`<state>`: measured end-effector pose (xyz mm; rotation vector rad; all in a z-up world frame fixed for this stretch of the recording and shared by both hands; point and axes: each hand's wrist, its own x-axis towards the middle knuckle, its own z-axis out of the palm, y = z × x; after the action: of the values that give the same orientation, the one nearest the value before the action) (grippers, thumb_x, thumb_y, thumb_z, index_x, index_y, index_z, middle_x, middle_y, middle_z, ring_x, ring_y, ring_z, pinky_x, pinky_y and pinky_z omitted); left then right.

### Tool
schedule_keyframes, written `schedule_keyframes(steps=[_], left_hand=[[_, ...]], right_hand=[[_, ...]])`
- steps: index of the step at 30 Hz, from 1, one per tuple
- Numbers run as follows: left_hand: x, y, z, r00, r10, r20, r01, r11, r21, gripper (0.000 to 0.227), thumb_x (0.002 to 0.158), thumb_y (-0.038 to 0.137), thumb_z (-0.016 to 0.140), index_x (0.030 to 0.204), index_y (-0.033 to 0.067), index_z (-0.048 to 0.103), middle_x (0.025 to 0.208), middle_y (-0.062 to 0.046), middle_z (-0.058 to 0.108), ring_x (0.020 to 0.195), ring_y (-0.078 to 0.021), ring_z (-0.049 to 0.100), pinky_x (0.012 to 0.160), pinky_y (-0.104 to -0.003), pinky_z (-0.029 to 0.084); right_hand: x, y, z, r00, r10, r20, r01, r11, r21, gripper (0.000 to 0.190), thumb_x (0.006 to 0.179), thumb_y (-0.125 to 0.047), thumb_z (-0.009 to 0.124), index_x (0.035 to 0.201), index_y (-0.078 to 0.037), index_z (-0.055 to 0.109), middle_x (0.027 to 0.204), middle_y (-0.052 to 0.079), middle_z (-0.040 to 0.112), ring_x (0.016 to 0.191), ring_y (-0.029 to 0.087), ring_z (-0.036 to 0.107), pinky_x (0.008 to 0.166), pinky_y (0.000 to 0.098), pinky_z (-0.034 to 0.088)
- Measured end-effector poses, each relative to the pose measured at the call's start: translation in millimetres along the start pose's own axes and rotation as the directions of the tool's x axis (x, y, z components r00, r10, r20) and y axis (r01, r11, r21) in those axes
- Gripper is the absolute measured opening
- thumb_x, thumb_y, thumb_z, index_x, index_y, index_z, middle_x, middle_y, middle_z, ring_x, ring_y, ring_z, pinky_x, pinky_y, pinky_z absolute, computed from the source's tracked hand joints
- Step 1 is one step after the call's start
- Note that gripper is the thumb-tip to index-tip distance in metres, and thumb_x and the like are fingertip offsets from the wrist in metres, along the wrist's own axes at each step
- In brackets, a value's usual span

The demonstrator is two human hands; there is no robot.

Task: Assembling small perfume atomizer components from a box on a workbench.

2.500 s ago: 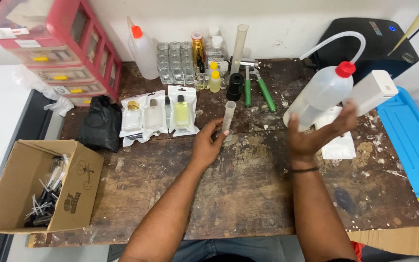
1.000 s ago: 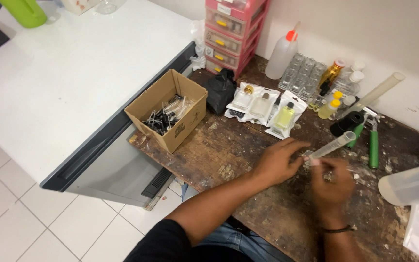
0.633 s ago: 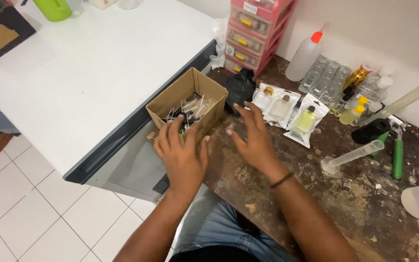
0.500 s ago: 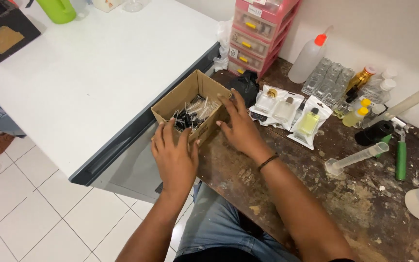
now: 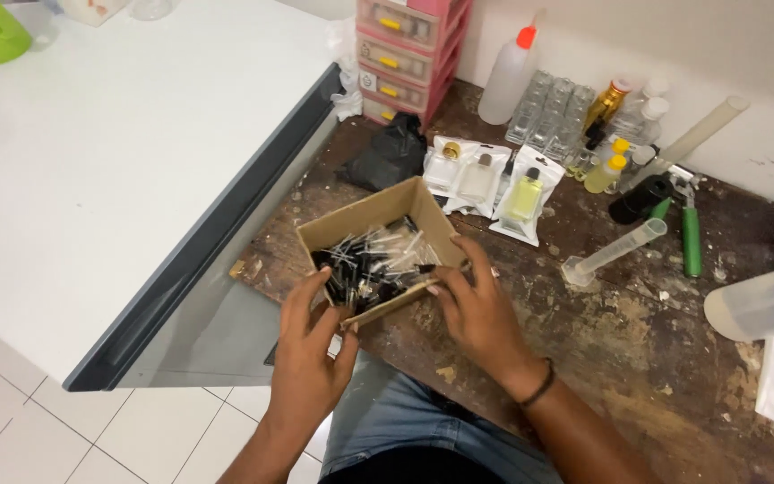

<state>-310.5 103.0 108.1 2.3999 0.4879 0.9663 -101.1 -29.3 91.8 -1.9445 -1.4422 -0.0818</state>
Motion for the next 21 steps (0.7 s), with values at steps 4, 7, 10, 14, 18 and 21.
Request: schedule_keyframes(steps=[4, 7, 10, 14, 18, 21], left_hand=[[18.8, -2.8, 14.2, 0.991, 0.053, 0.123, -0.038, 0.992, -0.119, 0.005, 0.092, 0.004, 0.065, 0.096, 0.0046, 0.063, 0.151, -0.02, 0.046, 0.135, -0.0404, 0.052, 0.098, -0.051, 0.048], [42.3, -8.6, 29.6, 0.96, 0.138, 0.245, -0.074, 0.965, -0.253, 0.007, 0.094, 0.006, 0.063, 0.09, 0.0042, 0.059, 0.159, -0.018, 0.041, 0.147, -0.036, 0.047, 0.102, -0.041, 0.05], [68.1, -13.7, 44.3, 0.935, 0.203, 0.289, -0.105, 0.941, -0.323, 0.004, 0.098, 0.005, 0.061, 0.099, 0.0026, 0.058, 0.16, -0.017, 0.043, 0.142, -0.0384, 0.052, 0.111, -0.046, 0.044], [86.0, -18.5, 58.6, 0.934, 0.229, 0.275, -0.149, 0.948, -0.282, 0.017, 0.094, 0.001, 0.064, 0.11, 0.0054, 0.065, 0.157, -0.014, 0.048, 0.136, -0.0335, 0.059, 0.109, -0.043, 0.05], [94.1, 1.4, 61.0, 0.965, 0.186, 0.184, -0.139, 0.96, -0.242, 0.017, 0.086, -0.004, 0.071, 0.1, 0.0055, 0.072, 0.141, -0.015, 0.065, 0.115, -0.0422, 0.069, 0.092, -0.054, 0.058], [93.8, 2.2, 62.0, 0.964, 0.17, 0.205, -0.129, 0.971, -0.2, 0.019, 0.083, -0.004, 0.072, 0.099, 0.0055, 0.073, 0.14, -0.015, 0.066, 0.115, -0.0425, 0.068, 0.093, -0.054, 0.058]], right_hand=[[-55.7, 19.9, -7.2, 0.985, -0.086, -0.15, 0.059, 0.982, -0.179, 0.017, 0.1, -0.017, 0.067, 0.112, -0.006, 0.064, 0.14, 0.019, 0.054, 0.13, 0.048, 0.05, 0.083, 0.0531, 0.057], [-72.7, 8.3, -26.5, 0.973, -0.01, -0.231, -0.039, 0.977, -0.208, 0.013, 0.1, -0.012, 0.063, 0.108, -0.001, 0.062, 0.124, 0.02, 0.056, 0.121, 0.044, 0.05, 0.098, 0.0568, 0.05], [-81.3, 13.1, -27.3, 0.941, -0.06, -0.333, -0.04, 0.958, -0.286, 0.014, 0.096, 0.002, 0.068, 0.109, 0.001, 0.066, 0.116, 0.02, 0.061, 0.113, 0.045, 0.053, 0.097, 0.0559, 0.052], [-84.3, 21.5, -28.3, 0.952, -0.073, -0.298, -0.062, 0.905, -0.421, 0.029, 0.093, 0.005, 0.07, 0.12, -0.004, 0.064, 0.119, 0.018, 0.059, 0.115, 0.042, 0.051, 0.091, 0.0519, 0.056], [-86.4, 45.0, -24.8, 0.937, -0.105, -0.334, -0.064, 0.886, -0.459, 0.034, 0.09, 0.001, 0.07, 0.121, -0.012, 0.07, 0.107, 0.011, 0.062, 0.111, 0.044, 0.061, 0.086, 0.0517, 0.058], [-84.2, 47.0, -29.1, 0.937, -0.13, -0.324, -0.029, 0.896, -0.444, 0.027, 0.094, 0.0, 0.067, 0.12, -0.009, 0.069, 0.108, 0.014, 0.063, 0.11, 0.046, 0.061, 0.088, 0.0515, 0.059]])
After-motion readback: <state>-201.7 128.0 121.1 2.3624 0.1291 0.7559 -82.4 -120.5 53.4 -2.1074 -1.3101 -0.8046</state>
